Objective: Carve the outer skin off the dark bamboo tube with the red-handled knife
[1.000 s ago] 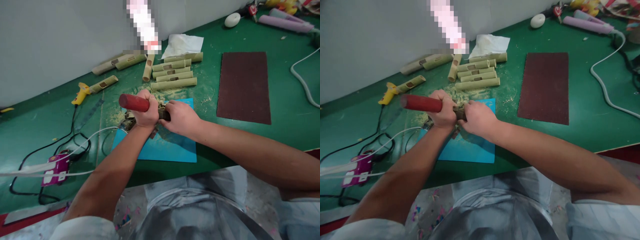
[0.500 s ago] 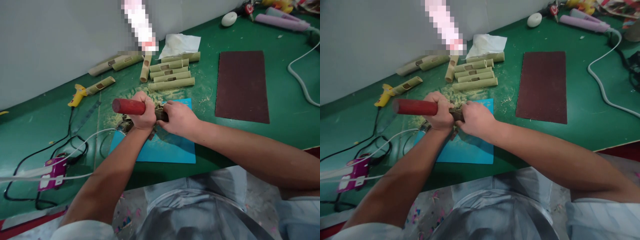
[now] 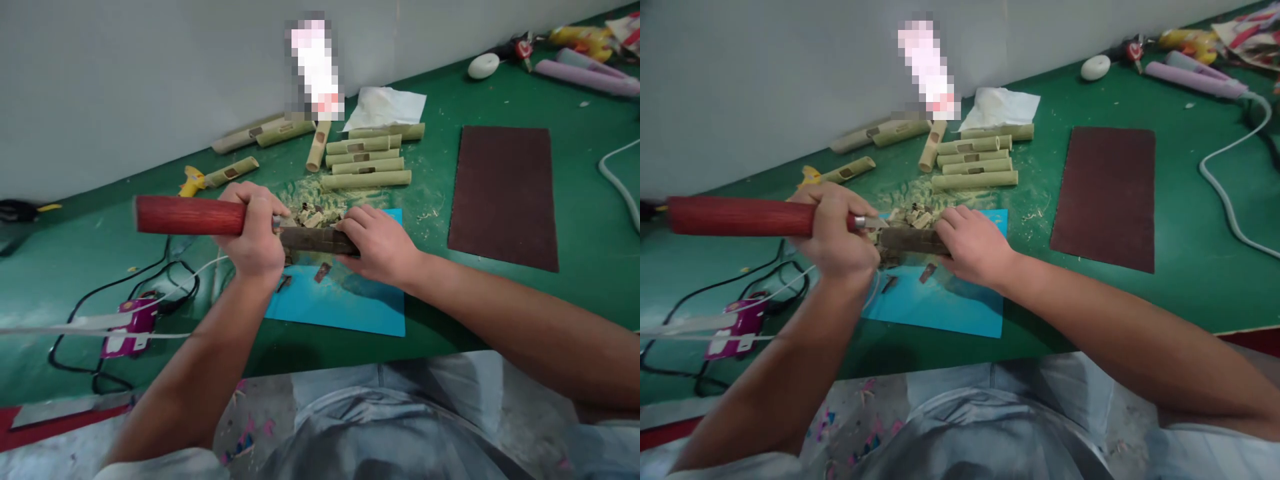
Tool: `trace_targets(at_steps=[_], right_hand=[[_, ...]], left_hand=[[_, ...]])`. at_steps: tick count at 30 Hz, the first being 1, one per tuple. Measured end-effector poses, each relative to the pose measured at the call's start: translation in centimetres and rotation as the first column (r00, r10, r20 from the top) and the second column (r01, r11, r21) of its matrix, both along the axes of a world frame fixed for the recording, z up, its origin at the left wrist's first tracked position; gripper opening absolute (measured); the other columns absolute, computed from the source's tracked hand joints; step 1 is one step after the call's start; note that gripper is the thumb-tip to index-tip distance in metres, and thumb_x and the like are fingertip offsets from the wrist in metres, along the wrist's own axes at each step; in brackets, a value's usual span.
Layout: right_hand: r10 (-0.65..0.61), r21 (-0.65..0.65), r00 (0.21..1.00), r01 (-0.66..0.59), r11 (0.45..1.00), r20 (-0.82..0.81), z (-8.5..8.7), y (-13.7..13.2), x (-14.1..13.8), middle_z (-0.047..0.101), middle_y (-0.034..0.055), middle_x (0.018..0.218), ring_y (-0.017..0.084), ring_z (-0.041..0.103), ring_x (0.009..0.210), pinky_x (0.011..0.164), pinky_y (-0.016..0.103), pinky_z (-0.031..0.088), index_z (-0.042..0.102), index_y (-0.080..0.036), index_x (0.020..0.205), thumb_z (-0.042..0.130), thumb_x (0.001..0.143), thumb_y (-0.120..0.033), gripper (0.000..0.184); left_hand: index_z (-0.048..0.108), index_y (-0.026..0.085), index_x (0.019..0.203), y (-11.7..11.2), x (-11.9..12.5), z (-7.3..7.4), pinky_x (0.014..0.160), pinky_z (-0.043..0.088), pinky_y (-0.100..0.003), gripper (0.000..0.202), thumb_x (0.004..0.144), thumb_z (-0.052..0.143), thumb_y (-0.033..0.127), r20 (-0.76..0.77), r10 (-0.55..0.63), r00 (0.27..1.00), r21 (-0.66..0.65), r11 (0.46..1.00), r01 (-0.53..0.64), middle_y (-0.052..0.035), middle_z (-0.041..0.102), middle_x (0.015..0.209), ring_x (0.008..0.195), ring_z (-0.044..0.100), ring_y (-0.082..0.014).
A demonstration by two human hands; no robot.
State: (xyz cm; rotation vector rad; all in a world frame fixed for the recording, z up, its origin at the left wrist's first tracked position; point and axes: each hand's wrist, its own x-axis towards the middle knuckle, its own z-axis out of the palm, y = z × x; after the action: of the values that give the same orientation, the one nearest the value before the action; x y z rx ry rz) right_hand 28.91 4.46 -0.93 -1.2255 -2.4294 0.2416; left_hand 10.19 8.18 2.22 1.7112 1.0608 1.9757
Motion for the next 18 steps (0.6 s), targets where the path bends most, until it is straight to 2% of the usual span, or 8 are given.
trace_targets(at_steps=[3,6,9,12,18], right_hand=[[0.108,0.126,0.991,-0.098,0.987,-0.074,-0.3,-0.3,0.2,0.069,0.0161,0.115,0.030,0.056,0.104,0.083,0.041,0.041,0.067,-0.012,0.118,0.066,0.094,-0.036,0.034],[0.180,0.259,0.980,-0.152,0.954,-0.087,-0.5,-0.7,0.4,0.071,0.0159,0.114,0.029,0.060,0.103,0.083,0.042,0.043,0.067,-0.013,0.123,0.057,0.101,-0.039,0.035],[0.220,0.378,0.972,-0.173,0.910,-0.083,-0.5,-0.9,0.6,0.074,0.0160,0.117,0.028,0.064,0.105,0.086,0.042,0.044,0.067,-0.014,0.124,0.053,0.103,-0.039,0.035],[0.216,0.373,0.974,-0.176,0.911,-0.068,-0.4,-1.0,0.8,0.076,0.0150,0.120,0.027,0.067,0.110,0.089,0.041,0.045,0.066,-0.016,0.124,0.053,0.103,-0.038,0.033],[0.231,0.406,0.973,-0.202,0.891,-0.025,-0.6,-0.8,0.9,0.078,0.0138,0.115,0.025,0.071,0.106,0.085,0.038,0.045,0.064,-0.016,0.121,0.057,0.098,-0.031,0.029]], left_hand=[[0.053,0.022,0.057,-1.0,-1.1,1.8,0.051,0.037,-0.034,0.031,0.084,0.069,0.027,0.058,0.022,0.998,-0.021,1.000,-0.021,0.0025,0.051,0.053,0.048,0.049,-0.0115],[0.047,0.022,0.053,-2.2,-1.7,3.2,0.041,0.028,-0.031,0.044,0.084,0.074,0.038,0.113,-0.010,0.994,-0.173,0.985,0.030,0.0015,0.047,0.048,0.042,0.044,-0.0111],[0.046,0.022,0.052,-3.5,-2.1,3.9,0.040,0.033,-0.030,0.051,0.083,0.078,0.047,0.109,-0.067,0.992,-0.286,0.953,0.096,0.0011,0.048,0.048,0.042,0.044,-0.0114],[0.052,0.022,0.053,-4.8,-2.3,3.7,0.044,0.041,-0.030,0.043,0.085,0.075,0.040,0.076,-0.102,0.992,-0.296,0.947,0.120,0.0016,0.052,0.051,0.045,0.048,-0.0116],[0.058,0.022,0.063,-6.0,-2.8,1.8,0.057,0.048,-0.030,0.027,0.089,0.065,0.022,-0.085,-0.108,0.990,-0.166,0.982,0.093,0.0016,0.060,0.061,0.055,0.055,-0.0125]])
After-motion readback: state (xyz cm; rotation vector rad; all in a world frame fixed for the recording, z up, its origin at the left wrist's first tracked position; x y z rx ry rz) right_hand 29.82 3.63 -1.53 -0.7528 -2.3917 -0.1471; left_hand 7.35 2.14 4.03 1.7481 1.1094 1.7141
